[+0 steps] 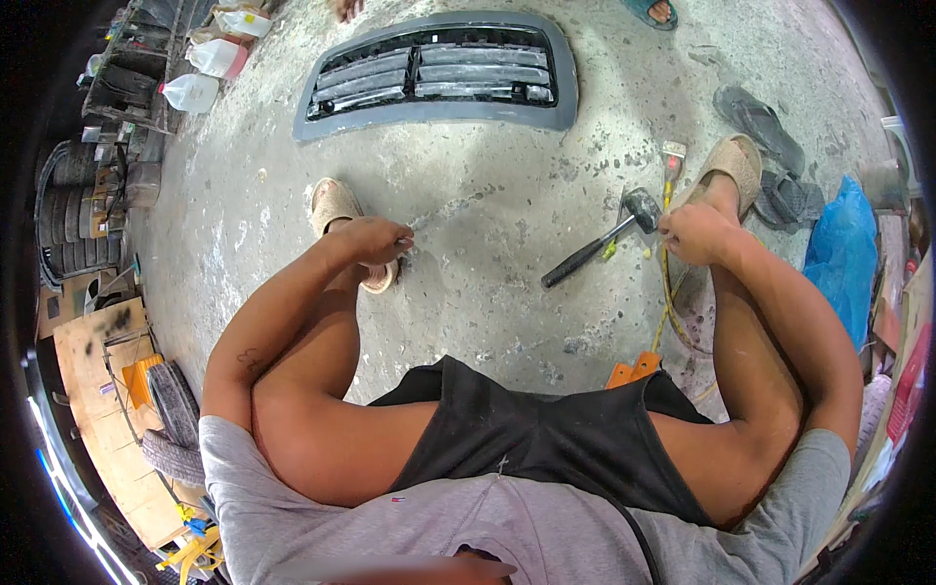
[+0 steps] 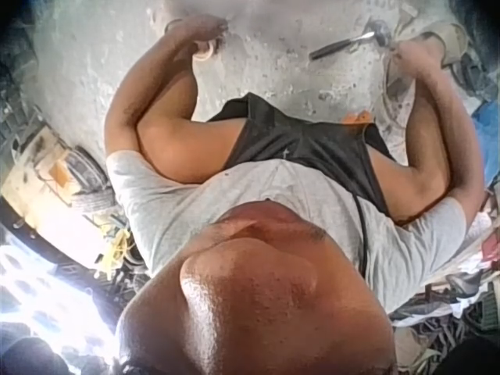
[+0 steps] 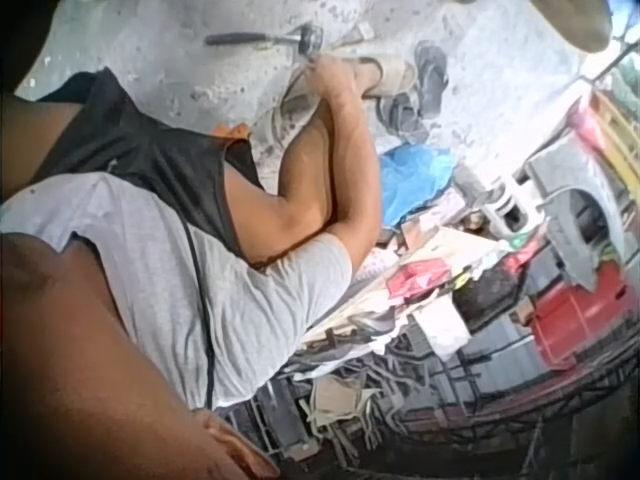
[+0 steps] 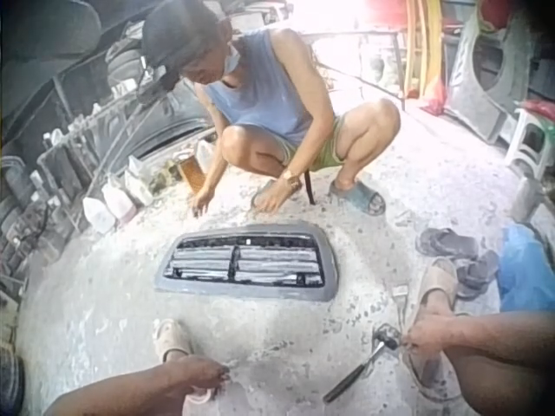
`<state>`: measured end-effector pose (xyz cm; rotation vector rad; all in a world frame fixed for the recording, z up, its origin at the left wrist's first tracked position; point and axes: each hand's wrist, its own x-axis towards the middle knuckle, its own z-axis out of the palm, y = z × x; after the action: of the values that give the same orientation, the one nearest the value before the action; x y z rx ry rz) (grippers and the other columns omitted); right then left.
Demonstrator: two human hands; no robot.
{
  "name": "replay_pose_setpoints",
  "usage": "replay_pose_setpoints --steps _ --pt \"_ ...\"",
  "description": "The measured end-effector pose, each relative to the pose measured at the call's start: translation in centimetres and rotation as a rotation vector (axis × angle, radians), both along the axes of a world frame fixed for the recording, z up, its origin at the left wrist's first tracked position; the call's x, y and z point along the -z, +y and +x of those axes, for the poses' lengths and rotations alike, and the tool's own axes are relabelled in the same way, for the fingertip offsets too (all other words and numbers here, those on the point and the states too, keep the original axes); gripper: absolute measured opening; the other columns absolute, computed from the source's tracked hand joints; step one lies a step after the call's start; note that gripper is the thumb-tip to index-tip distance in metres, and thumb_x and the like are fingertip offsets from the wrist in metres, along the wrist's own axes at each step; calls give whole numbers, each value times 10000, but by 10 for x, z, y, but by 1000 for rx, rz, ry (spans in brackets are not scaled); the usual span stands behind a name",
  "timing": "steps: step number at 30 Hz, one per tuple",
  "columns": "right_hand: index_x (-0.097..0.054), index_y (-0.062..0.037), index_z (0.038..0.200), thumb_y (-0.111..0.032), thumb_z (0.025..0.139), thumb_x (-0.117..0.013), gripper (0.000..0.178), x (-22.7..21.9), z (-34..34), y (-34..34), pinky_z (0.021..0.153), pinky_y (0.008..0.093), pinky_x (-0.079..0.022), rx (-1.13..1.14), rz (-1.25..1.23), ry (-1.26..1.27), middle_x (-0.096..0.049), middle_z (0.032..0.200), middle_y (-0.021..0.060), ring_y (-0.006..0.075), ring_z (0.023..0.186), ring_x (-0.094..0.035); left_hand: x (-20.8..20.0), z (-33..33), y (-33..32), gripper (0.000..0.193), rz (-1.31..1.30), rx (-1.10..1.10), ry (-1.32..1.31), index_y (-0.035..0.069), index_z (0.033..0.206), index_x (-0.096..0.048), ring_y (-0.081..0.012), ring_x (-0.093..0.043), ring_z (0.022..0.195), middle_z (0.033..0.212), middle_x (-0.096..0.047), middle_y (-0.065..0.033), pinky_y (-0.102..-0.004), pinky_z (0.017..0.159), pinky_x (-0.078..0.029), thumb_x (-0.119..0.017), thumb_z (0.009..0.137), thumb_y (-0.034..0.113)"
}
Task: The recorder is repairing or modifying a car grill part using a screwdriver while seated on the floor.
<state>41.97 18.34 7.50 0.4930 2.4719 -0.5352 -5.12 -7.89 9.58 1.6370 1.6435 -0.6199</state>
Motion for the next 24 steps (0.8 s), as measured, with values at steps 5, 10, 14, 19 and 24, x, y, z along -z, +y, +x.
replay_pose_setpoints --steps 5,10,14,19,24 --pt "-660 -56 1026 -187 835 -605 238 0 0 0 831 491 -519 20 -12 -19 -707 959 186 385 943 -680 -5 5 3 383 -25 -16 25 95 1186 -669 -407 -642 1105 1137 -701 -189 -501 957 -503 -476 1022 382" --pt "-657 -56 1022 -193 835 -607 236 -7 -5 -2 827 493 -519 20 -5 -34 -707 956 188 388 941 -679 -6 5 2 382 -38 -14 38 95 1192 -667 -403 -646 1103 1139 -700 -191 -503 958 -503 -472 1025 377" --pt "-653 -56 1024 -199 837 -611 239 -4 -2 -1 826 496 -518 12 -2 -19 -706 954 192 390 939 -678 -5 5 2 389 -24 -4 37 94 1193 -668 -405 -649 1099 1140 -700 -196 -501 960 -504 -465 1027 381" --pt "-650 -56 1027 -200 837 -612 242 -2 -2 0 825 498 -518 5 -8 -13 -706 955 189 390 938 -679 -1 2 1 397 -25 -6 36 91 1192 -670 -410 -650 1095 1138 -700 -199 -499 959 -504 -457 1030 385" --pt "-651 -55 1024 -197 837 -607 239 -1 -1 1 821 497 -518 -4 -11 5 -705 952 186 386 942 -678 1 2 0 382 -10 2 10 89 1175 -671 -407 -652 1088 1116 -705 -195 -499 945 -505 -467 1029 377"
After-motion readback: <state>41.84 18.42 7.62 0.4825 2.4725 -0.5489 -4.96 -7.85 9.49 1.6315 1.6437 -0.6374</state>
